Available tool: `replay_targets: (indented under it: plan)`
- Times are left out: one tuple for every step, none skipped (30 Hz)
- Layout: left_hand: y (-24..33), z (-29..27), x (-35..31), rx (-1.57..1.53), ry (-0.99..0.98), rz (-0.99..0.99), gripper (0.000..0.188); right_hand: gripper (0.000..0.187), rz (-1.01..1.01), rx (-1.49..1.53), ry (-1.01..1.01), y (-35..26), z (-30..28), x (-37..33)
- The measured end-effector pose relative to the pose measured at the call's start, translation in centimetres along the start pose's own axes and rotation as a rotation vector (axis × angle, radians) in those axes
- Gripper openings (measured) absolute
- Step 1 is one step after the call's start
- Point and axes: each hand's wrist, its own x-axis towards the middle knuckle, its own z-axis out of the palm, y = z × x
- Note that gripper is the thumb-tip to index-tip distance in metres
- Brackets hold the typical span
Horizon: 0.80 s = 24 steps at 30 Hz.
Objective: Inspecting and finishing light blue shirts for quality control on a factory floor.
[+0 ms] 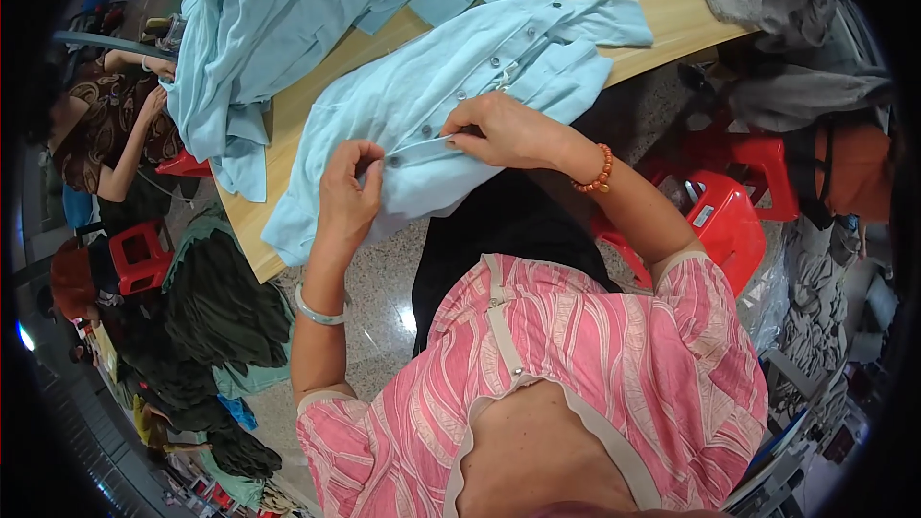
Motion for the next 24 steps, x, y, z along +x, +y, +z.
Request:
replay_targets:
  plan:
    - [0.9,0.2,0.1,0.0,0.002,0.0,0.017,0.017,-0.001,-0.001,-0.001,0.1,0.1,0.3]
    - [2.2,0.6,0.4,0.057,0.018,0.105,0.022,0.018,0.006,0.044,-0.007,0.4,0.3,0.4]
    - [3.1,1.2,0.6,0.115,0.034,0.209,0.028,0.02,0.014,0.089,-0.013,0.6,0.3,0.5]
    - [3.4,1.7,0.6,0.115,0.037,0.207,0.028,0.02,0.012,0.089,-0.017,0.4,-0.1,0.8]
    - [3.6,2.2,0.9,0.06,0.004,0.216,0.033,0.023,0.118,0.138,-0.094,0.0,-0.7,1.2]
    - [3.7,2.6,1.2,0.005,-0.029,0.225,0.037,0.027,0.225,0.186,-0.171,-0.4,-1.0,1.3]
    - [3.6,3.1,1.6,0.005,-0.02,0.228,0.035,0.031,0.265,0.312,-0.177,-0.4,-1.2,1.3]
    - [3.5,3.1,1.8,0.005,-0.019,0.229,0.035,0.031,0.266,0.311,-0.177,-0.3,-1.1,1.3]
    - [3.3,3.1,1.9,0.082,-0.045,0.202,0.032,0.03,0.275,0.308,-0.189,0.1,-1.0,1.4]
    - [3.2,3.1,2.0,0.159,-0.073,0.177,0.028,0.029,0.285,0.305,-0.198,0.3,-1.0,1.4]
    - [2.9,3.0,2.1,0.159,-0.076,0.179,0.028,0.029,0.286,0.306,-0.196,0.4,-1.0,1.3]
    - [2.5,2.9,2.1,0.132,-0.108,0.126,0.026,0.029,0.283,0.311,-0.203,0.4,-1.0,1.4]
    - [2.3,2.8,2.1,0.103,-0.14,0.073,0.025,0.029,0.28,0.316,-0.211,0.4,-1.0,1.4]
    - [2.3,2.8,2.1,0.104,-0.142,0.072,0.025,0.029,0.281,0.318,-0.21,0.3,-1.0,1.4]
    - [2.2,2.8,2.1,0.081,-0.139,0.053,0.024,0.027,0.279,0.34,-0.205,0.2,-1.0,1.4]
    - [2.2,2.7,2.1,0.06,-0.133,0.033,0.024,0.026,0.274,0.363,-0.201,0.1,-0.9,1.4]
    - [2.2,2.8,2.1,0.062,-0.133,0.031,0.024,0.026,0.273,0.366,-0.203,0.0,-0.7,1.3]
    - [2.1,2.9,2.1,0.076,-0.121,0.047,0.023,0.024,0.166,0.246,-0.132,-0.2,-0.4,1.2]
    - [2.1,3.0,2.2,0.087,-0.11,0.065,0.023,0.024,0.061,0.124,-0.059,-0.3,-0.3,1.0]
    - [2.1,3.0,2.2,0.088,-0.112,0.064,0.023,0.024,0.062,0.125,-0.058,-0.4,0.0,0.8]
    - [2.2,3.0,2.2,0.083,-0.114,0.061,0.022,0.023,0.026,0.107,-0.01,-0.5,0.4,0.7]
    - [2.3,3.0,2.1,0.079,-0.115,0.057,0.02,0.023,-0.01,0.09,0.037,-0.6,0.7,0.6]
    - [2.3,3.0,2.1,0.079,-0.115,0.056,0.02,0.023,-0.009,0.09,0.037,-0.6,0.7,0.6]
    - [2.3,3.0,2.2,0.083,-0.115,0.073,0.02,0.022,-0.027,0.083,0.04,-0.6,0.8,0.5]
